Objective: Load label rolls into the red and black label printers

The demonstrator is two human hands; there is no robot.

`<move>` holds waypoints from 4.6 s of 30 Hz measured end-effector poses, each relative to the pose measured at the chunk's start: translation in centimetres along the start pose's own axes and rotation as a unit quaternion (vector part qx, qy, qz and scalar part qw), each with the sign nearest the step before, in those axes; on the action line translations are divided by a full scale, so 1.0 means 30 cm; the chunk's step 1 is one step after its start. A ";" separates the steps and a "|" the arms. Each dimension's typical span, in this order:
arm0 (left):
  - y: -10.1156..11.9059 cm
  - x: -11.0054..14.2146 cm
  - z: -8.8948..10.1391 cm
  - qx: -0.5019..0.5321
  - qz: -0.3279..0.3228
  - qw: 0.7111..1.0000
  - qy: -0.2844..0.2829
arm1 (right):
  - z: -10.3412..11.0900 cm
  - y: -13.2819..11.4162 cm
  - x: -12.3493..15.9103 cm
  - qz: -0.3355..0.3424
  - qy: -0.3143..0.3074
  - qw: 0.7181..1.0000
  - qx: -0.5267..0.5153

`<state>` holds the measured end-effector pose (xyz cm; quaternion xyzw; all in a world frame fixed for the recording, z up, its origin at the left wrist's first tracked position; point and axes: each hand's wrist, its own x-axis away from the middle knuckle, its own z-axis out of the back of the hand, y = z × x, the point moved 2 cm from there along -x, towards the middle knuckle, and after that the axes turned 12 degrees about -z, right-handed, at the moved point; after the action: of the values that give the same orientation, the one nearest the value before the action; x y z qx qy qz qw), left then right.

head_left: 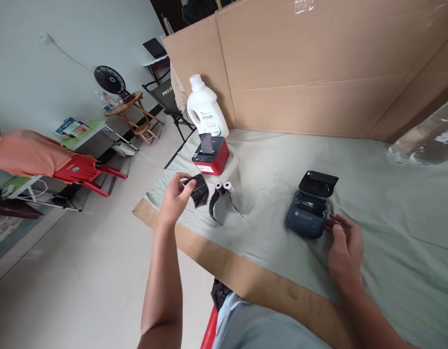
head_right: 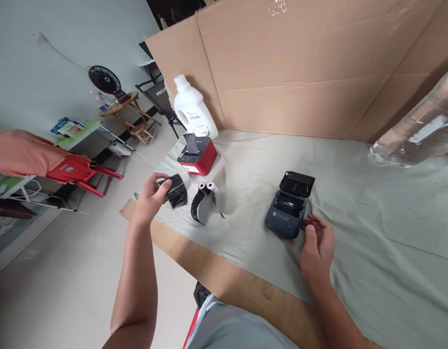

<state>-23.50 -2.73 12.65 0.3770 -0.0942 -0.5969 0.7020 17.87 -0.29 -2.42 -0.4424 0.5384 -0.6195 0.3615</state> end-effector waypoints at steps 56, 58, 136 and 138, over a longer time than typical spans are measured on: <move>0.337 0.264 -0.787 0.025 -0.258 0.964 -0.057 | -0.066 -0.274 -0.269 0.140 -0.268 0.889 0.343; 0.341 0.268 -0.794 0.020 -0.271 0.960 -0.069 | -0.076 -0.253 -0.274 0.186 -0.248 0.870 0.384; 0.371 0.442 -0.771 0.290 0.066 0.928 -0.226 | -0.097 -0.243 -0.234 0.017 -0.230 0.805 0.547; 0.374 0.443 -0.770 0.272 0.057 0.933 -0.229 | -0.093 -0.252 -0.214 -0.006 -0.214 0.805 0.554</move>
<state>2.14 -5.14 -0.49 0.4004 -0.4330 -0.5775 0.5645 17.71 7.82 3.94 -0.2920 0.0102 -0.7041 0.6472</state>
